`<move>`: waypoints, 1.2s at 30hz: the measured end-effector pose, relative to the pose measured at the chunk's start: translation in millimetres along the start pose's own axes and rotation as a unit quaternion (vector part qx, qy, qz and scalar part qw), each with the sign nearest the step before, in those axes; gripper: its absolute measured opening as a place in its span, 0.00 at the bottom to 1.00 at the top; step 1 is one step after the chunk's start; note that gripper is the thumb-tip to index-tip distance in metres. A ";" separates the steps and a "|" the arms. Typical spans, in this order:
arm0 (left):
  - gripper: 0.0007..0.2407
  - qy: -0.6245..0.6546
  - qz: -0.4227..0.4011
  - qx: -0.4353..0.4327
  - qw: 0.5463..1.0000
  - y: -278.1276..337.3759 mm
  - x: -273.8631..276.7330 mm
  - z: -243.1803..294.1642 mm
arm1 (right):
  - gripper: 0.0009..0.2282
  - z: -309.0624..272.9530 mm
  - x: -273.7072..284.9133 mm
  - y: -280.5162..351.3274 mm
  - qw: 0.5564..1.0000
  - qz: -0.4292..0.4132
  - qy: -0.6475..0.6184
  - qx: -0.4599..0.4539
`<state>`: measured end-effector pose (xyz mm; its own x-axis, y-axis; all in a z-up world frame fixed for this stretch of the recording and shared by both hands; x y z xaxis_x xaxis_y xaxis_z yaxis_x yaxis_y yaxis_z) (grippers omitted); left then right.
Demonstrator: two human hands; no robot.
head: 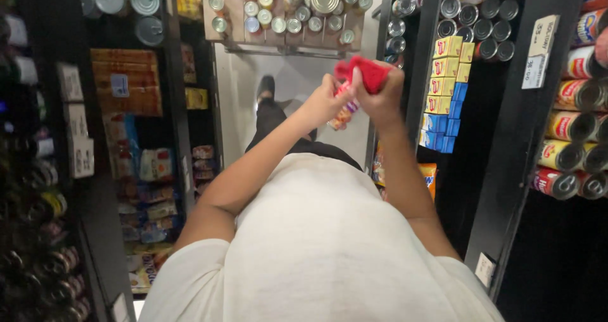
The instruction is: Wiping canned goods with a cloth and organizing them on grocery store shelves.
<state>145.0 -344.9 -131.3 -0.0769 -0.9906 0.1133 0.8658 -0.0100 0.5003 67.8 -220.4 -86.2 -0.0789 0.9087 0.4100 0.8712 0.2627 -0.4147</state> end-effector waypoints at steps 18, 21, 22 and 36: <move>0.20 0.430 0.060 -0.018 0.901 39.4 45.8 1.0 | 0.14 -101.1 34.8 18.9 0.898 0.021 -0.421 -0.127; 0.23 0.593 0.070 -0.022 0.802 54.1 55.0 9.0 | 0.24 -117.1 -12.1 26.0 0.979 -0.045 -0.083 0.180; 0.23 0.595 0.075 -0.025 0.800 56.7 55.8 5.3 | 0.24 -117.5 -19.9 30.3 0.978 -0.049 -0.088 0.182; 0.32 0.627 0.261 -0.016 0.734 96.1 74.6 -56.5 | 0.16 -108.7 -96.3 77.0 0.927 -0.159 -0.094 0.326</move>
<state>250.4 -427.4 -123.2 0.7672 -0.2074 -0.6069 0.6286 0.4313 0.6472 195.2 -322.9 -69.2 -0.4181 0.7765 0.4713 0.3161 0.6108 -0.7260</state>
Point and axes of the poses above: each hand's wrist, its own y-axis away from the middle knuckle, its own x-axis out of the back of the hand, z = x × y, the point moved 4 cm from there along -y, towards the middle knuckle
